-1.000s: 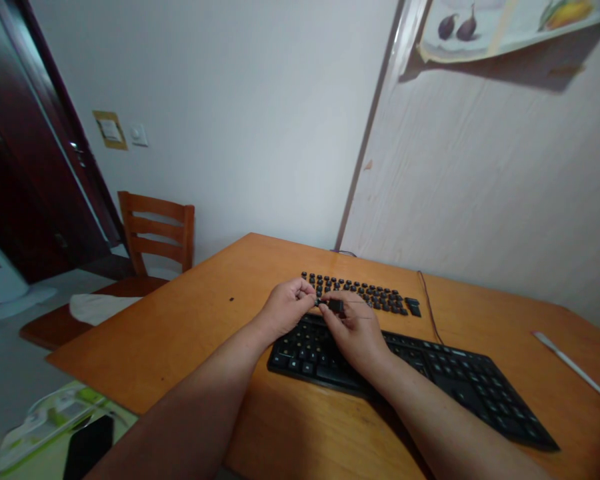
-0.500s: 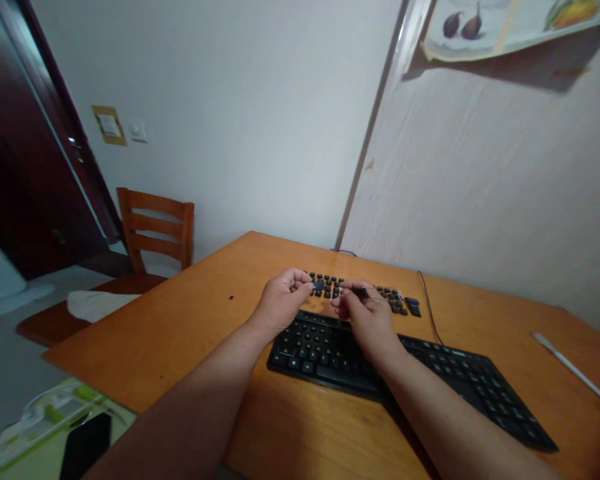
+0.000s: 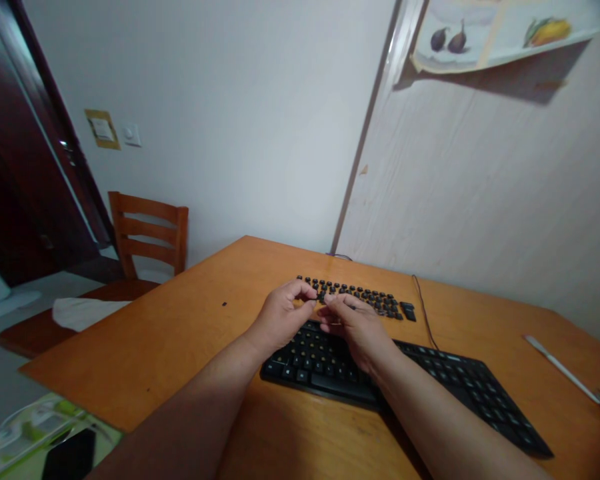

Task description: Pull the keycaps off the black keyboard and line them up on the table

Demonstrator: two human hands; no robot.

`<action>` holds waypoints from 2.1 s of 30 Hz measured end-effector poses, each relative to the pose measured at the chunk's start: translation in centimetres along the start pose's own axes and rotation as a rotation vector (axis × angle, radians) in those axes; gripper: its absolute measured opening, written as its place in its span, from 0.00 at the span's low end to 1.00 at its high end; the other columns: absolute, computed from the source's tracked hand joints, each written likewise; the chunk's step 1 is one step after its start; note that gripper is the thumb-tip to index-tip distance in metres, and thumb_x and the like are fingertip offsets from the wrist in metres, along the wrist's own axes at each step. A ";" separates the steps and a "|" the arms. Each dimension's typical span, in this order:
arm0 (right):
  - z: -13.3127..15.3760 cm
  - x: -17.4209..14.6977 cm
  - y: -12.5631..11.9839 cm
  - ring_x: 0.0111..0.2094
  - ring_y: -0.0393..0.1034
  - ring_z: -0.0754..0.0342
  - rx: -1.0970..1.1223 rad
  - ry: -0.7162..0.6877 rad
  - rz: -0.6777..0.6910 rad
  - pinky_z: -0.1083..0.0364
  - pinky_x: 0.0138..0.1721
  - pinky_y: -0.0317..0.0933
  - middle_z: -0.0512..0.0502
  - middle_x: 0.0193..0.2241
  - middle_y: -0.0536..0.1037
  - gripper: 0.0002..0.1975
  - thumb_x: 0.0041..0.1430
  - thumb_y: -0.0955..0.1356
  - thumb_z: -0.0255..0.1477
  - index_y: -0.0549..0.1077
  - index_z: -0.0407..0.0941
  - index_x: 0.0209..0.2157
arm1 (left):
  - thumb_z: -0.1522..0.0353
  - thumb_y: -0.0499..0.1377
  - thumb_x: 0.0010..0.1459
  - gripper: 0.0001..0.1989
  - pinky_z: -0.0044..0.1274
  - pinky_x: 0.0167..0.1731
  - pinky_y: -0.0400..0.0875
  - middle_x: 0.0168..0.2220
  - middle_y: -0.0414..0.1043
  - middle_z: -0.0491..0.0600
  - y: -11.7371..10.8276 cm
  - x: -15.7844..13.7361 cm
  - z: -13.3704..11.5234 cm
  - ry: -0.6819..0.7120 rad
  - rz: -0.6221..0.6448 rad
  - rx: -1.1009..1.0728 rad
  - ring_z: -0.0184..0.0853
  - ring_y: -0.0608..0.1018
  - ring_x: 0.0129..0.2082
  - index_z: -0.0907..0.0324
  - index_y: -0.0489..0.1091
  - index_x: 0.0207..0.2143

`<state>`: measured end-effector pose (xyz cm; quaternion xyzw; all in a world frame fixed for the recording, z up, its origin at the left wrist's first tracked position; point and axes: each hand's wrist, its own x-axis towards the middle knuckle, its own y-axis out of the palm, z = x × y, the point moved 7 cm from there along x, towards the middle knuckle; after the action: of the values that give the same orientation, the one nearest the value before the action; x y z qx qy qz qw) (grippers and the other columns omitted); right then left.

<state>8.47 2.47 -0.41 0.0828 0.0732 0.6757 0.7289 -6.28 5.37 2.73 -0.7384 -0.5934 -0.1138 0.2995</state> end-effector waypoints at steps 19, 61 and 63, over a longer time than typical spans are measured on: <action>0.9 -0.1 0.3 0.29 0.70 0.55 0.059 -0.128 0.038 0.55 0.34 0.66 0.50 0.27 0.76 0.15 0.48 0.75 0.38 0.73 0.44 0.33 | 0.69 0.61 0.55 0.09 0.24 0.39 0.70 0.36 0.73 0.48 0.8 -0.1 0.7 -0.110 0.028 -0.198 0.32 0.76 0.36 0.60 0.69 0.40; 1.3 -0.6 0.5 0.24 0.66 0.58 -0.064 -0.151 0.035 0.57 0.29 0.59 0.51 0.23 0.75 0.10 0.53 0.72 0.36 0.73 0.44 0.31 | 0.70 0.61 0.50 0.05 0.21 0.32 0.65 0.28 0.69 0.43 0.7 -0.4 0.2 -0.321 0.030 -0.430 0.27 0.71 0.27 0.60 0.68 0.30; 1.4 -0.6 0.5 0.24 0.65 0.58 -0.076 -0.148 0.027 0.57 0.28 0.59 0.52 0.23 0.75 0.10 0.52 0.72 0.36 0.73 0.44 0.30 | 0.70 0.62 0.50 0.05 0.20 0.32 0.65 0.28 0.69 0.43 0.7 -0.4 0.1 -0.313 0.027 -0.423 0.27 0.70 0.27 0.60 0.68 0.30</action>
<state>8.25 1.92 1.02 0.1056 -0.0077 0.6797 0.7258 -5.78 5.09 2.22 -0.8011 -0.5855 -0.1158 0.0446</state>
